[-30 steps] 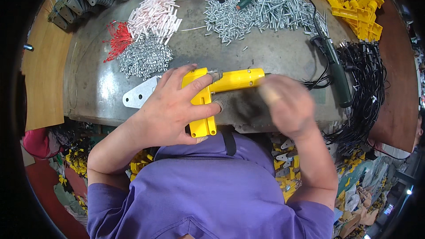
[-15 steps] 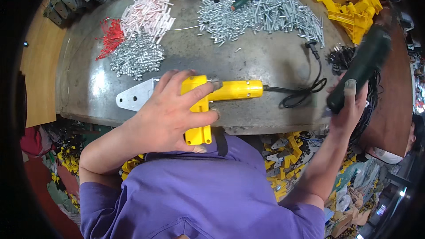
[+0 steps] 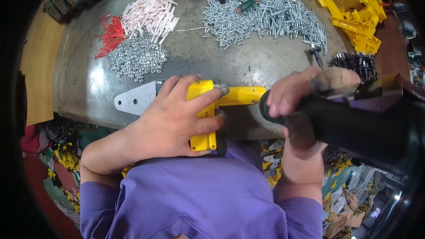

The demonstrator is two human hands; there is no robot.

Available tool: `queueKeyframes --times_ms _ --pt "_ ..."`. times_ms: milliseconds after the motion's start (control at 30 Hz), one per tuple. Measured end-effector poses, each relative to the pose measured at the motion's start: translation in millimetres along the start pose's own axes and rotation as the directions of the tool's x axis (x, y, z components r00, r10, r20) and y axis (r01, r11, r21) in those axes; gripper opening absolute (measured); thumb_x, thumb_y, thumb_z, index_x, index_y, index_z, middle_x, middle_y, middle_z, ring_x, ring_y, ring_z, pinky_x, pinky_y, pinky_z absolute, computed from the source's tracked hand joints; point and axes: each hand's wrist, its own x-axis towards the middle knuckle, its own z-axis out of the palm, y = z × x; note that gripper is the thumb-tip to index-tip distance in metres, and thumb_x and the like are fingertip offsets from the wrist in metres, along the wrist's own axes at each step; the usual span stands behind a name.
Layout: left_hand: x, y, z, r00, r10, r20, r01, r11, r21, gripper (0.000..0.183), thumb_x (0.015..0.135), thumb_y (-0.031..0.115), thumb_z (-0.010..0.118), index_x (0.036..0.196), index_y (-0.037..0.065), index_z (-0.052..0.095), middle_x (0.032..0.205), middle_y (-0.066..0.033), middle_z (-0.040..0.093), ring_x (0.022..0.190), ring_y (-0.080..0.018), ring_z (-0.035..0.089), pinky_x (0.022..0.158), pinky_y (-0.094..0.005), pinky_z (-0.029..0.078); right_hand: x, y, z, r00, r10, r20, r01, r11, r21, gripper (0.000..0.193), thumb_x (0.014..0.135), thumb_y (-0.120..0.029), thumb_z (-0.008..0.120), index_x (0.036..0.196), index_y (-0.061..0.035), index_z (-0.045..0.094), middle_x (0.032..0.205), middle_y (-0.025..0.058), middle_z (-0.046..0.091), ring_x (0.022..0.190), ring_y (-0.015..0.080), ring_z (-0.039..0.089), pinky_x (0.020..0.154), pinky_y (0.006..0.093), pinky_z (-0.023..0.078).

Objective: The person assembles electronic components into a yellow plastic housing by soldering wires to a circuit board and terminal blocks, then securing the components with screws using an electric screwdriver. A heat gun is used to finish the connections.

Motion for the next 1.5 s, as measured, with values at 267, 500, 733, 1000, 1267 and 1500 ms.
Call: queueKeyframes --times_ms 267,500,733,1000,1267,1500 --pt "-1.6 -0.1 7.9 0.999 -0.011 -0.031 0.012 1.0 0.021 0.043 0.069 0.047 0.067 0.101 0.019 0.063 0.13 -0.0105 0.045 0.115 -0.0434 0.039 0.094 -0.0533 0.036 0.4 11.8 -11.6 0.994 0.013 0.11 -0.022 0.996 0.081 0.044 0.082 -0.028 0.065 0.113 -0.0054 0.042 0.073 0.0035 0.049 0.055 0.0127 0.049 0.056 0.0281 0.042" --pt "-0.7 1.3 4.8 1.0 0.003 -0.027 -0.003 1.0 0.025 0.04 0.069 0.046 0.067 0.099 0.019 0.062 0.129 -0.0099 0.046 0.115 -0.043 0.04 0.093 -0.0539 0.036 17.8 -6.0 -17.4 0.993 -0.034 0.115 0.012 0.982 0.191 0.05 0.084 -0.031 0.062 0.121 -0.0054 0.042 0.076 0.0038 0.05 0.057 0.013 0.049 0.058 0.028 0.041" --pt "-1.9 0.8 12.5 0.997 -0.003 -0.078 0.006 0.999 0.042 0.037 0.068 0.044 0.067 0.095 0.019 0.059 0.127 -0.0096 0.048 0.113 -0.0429 0.042 0.091 -0.0541 0.037 21.7 23.5 -18.2 0.987 0.005 0.164 -0.023 0.994 0.106 0.042 0.084 -0.033 0.061 0.111 -0.0057 0.044 0.075 0.0045 0.05 0.058 0.0136 0.049 0.059 0.0281 0.042" --pt "-0.7 3.1 11.2 0.998 -0.012 -0.058 0.014 0.999 0.035 0.044 0.066 0.044 0.069 0.099 0.019 0.057 0.128 -0.0104 0.047 0.113 -0.0437 0.042 0.091 -0.0541 0.037 33.4 30.5 -19.5 0.973 0.066 0.221 -0.126 0.955 0.269 0.049 0.081 -0.035 0.07 0.108 -0.002 0.045 0.068 0.0064 0.053 0.054 0.0136 0.052 0.052 0.027 0.045" --pt "14.8 3.6 21.6 0.981 -0.028 -0.191 0.031 0.999 0.012 0.045 0.066 0.045 0.073 0.097 0.017 0.058 0.127 -0.0121 0.047 0.111 -0.0422 0.044 0.092 -0.0536 0.038 24.1 -11.2 -1.8 0.953 0.078 0.293 -0.08 0.997 -0.005 0.039 0.082 -0.038 0.065 0.101 -0.0071 0.049 0.07 0.0039 0.051 0.052 0.0146 0.05 0.057 0.029 0.044" --pt "14.2 -1.2 27.5 0.972 -0.017 -0.233 0.017 1.0 -0.003 0.051 0.059 0.037 0.08 0.099 0.016 0.056 0.126 -0.0125 0.046 0.109 -0.0413 0.045 0.091 -0.0533 0.039 -14.7 -22.6 28.4 0.929 0.197 0.314 -0.269 0.941 0.206 0.037 0.088 -0.039 0.061 0.1 -0.0058 0.049 0.071 0.0127 0.06 0.055 0.0254 0.06 0.056 0.0368 0.049"
